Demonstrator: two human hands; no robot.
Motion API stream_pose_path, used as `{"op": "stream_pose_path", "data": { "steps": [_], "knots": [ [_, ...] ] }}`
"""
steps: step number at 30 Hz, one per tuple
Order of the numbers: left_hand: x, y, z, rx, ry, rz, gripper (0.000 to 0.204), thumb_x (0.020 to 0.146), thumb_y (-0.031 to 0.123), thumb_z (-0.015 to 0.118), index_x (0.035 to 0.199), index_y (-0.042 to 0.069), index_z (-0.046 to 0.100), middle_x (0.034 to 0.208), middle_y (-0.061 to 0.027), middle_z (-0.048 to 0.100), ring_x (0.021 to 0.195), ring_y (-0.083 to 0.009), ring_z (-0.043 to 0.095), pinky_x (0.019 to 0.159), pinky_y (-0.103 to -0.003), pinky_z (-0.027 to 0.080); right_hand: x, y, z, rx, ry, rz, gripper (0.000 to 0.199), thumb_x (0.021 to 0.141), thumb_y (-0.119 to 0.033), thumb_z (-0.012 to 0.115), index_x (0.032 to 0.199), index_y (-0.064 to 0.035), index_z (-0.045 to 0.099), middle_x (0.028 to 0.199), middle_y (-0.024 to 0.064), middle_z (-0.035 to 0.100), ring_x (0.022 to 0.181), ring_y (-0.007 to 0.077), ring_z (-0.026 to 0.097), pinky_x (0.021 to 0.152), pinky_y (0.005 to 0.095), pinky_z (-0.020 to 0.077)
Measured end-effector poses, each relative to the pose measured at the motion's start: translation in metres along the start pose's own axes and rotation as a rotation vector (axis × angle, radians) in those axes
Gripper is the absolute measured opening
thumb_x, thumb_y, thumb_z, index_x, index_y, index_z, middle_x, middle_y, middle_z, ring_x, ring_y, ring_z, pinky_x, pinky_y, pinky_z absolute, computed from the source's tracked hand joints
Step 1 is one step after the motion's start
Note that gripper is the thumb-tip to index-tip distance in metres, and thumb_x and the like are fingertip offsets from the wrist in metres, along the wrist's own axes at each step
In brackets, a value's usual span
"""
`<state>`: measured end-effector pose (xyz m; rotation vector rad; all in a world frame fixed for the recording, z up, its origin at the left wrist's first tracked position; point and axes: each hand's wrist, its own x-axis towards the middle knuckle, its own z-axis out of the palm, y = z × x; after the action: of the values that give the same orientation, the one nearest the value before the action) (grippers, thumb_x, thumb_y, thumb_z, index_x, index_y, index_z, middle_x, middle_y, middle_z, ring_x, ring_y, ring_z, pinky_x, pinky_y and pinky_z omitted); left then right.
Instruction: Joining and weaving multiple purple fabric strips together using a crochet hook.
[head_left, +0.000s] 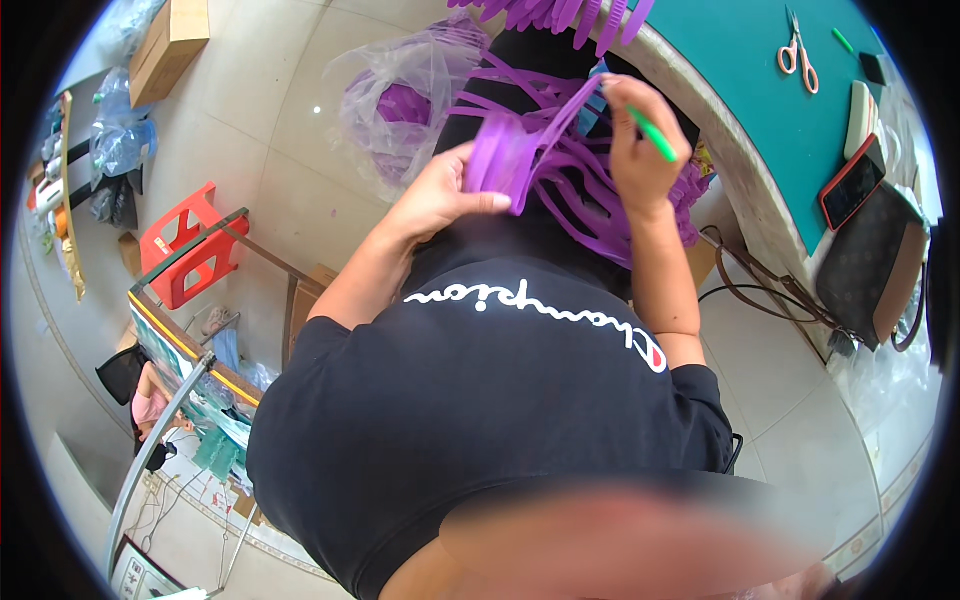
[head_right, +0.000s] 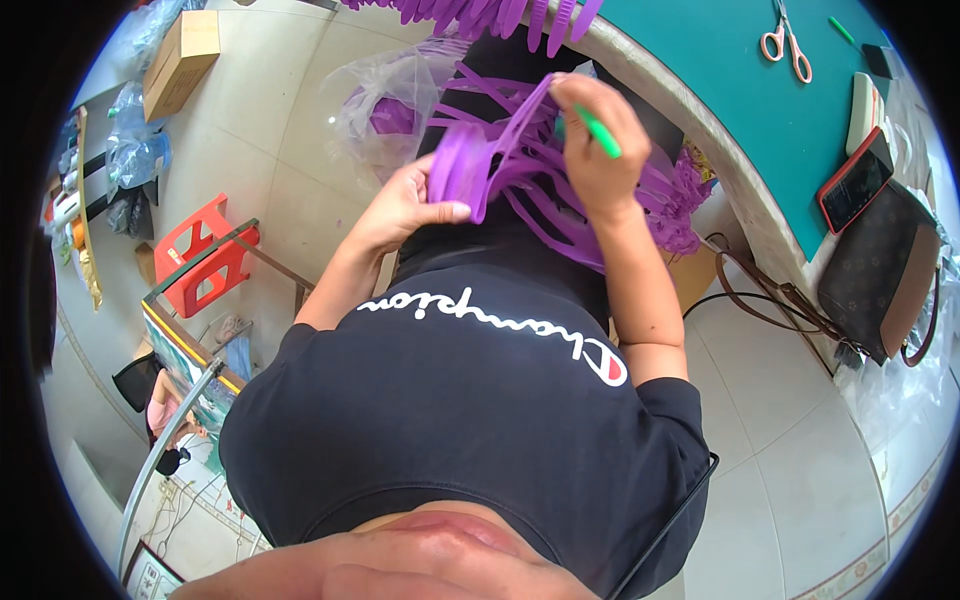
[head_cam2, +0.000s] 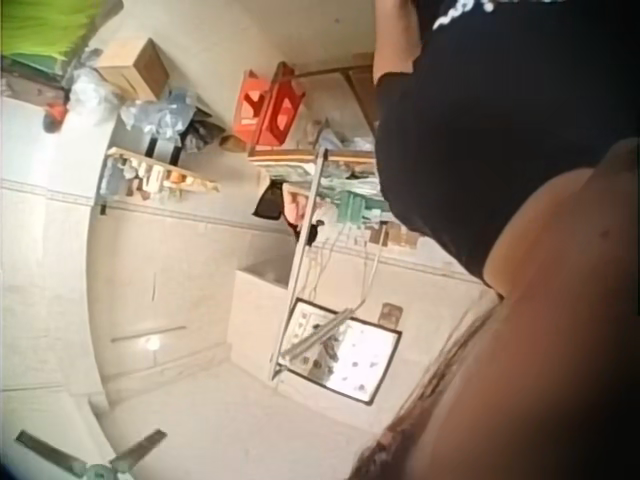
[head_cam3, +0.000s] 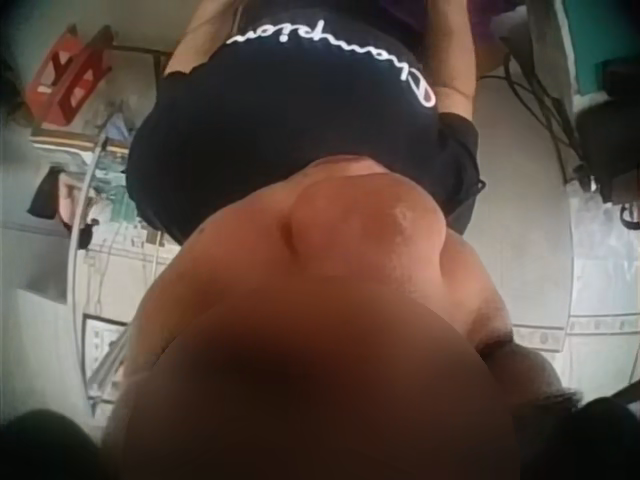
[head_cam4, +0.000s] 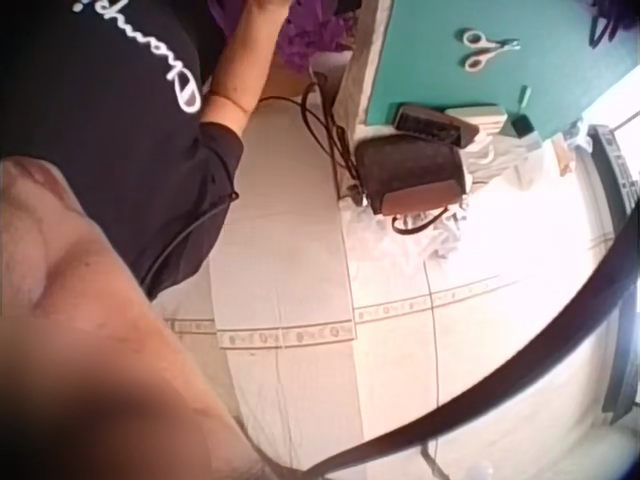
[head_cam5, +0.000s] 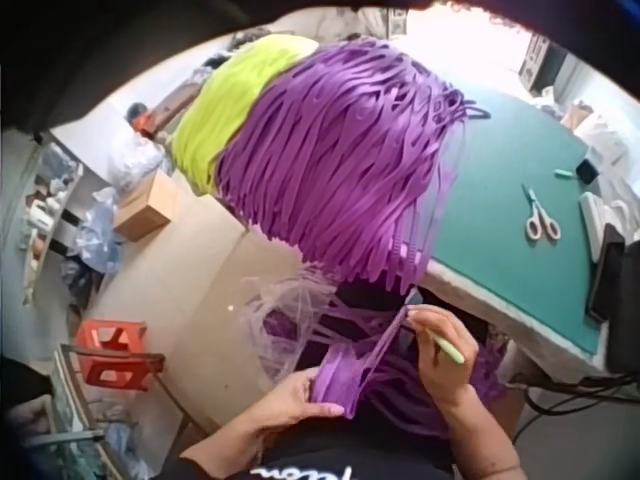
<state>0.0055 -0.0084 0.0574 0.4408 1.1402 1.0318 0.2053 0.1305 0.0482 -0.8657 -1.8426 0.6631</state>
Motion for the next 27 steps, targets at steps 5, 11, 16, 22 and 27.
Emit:
{"op": "stream_pose_path", "data": {
  "steps": [5,11,16,22,27],
  "knots": [
    [-0.010,-0.026,-0.026,0.573,-0.102,-0.140,0.045,0.069,0.004,0.077,0.112,-0.001,0.063,0.096,-0.0084,0.069,0.088,-0.0154,0.064,0.082,-0.030,0.049,0.029,0.012,-0.018,-0.119,0.217,-0.093,0.007,0.090,0.001,0.061,0.097,0.0024,0.065,0.094,0.0146,0.071,0.084,0.0211,0.070,0.079,0.0308,0.0560],
    [-0.007,-0.020,-0.026,0.728,-0.148,-0.220,0.029,0.075,0.007,0.077,0.099,-0.003,0.065,0.086,-0.0044,0.067,0.077,-0.0098,0.060,0.075,-0.027,0.049,0.033,0.005,-0.024,0.116,0.284,0.072,0.009,0.092,-0.001,0.061,0.099,0.0044,0.063,0.097,0.0154,0.070,0.080,0.0186,0.069,0.074,0.0275,0.0563],
    [-0.005,-0.012,-0.011,0.112,-0.003,-0.192,0.017,0.083,0.010,0.073,0.095,0.002,0.062,0.079,-0.0036,0.065,0.072,-0.0126,0.063,0.068,-0.025,0.051,0.012,-0.024,-0.018,0.554,-0.296,0.626,0.010,0.091,-0.004,0.063,0.097,0.0044,0.064,0.087,0.0064,0.064,0.074,0.0110,0.059,0.067,0.0227,0.0487],
    [0.009,-0.001,0.009,-0.227,0.202,0.043,0.012,0.089,0.010,0.066,0.098,0.002,0.061,0.085,-0.0061,0.067,0.072,-0.0135,0.064,0.069,-0.028,0.053,-0.024,-0.050,0.002,0.277,-0.367,-0.015,0.013,0.080,0.006,0.067,0.092,0.0022,0.063,0.089,0.0143,0.068,0.080,0.0256,0.067,0.070,0.0304,0.0536],
    [0.014,0.000,0.022,-0.274,0.287,0.178,0.009,0.090,0.009,0.064,0.095,0.003,0.059,0.082,-0.0070,0.066,0.074,-0.0139,0.064,0.070,-0.028,0.053,-0.034,-0.048,0.012,0.126,-0.326,-0.227,0.027,0.072,0.000,0.073,0.097,-0.0036,0.064,0.092,0.0094,0.066,0.076,0.0241,0.065,0.066,0.0319,0.0533]
  ]
}}
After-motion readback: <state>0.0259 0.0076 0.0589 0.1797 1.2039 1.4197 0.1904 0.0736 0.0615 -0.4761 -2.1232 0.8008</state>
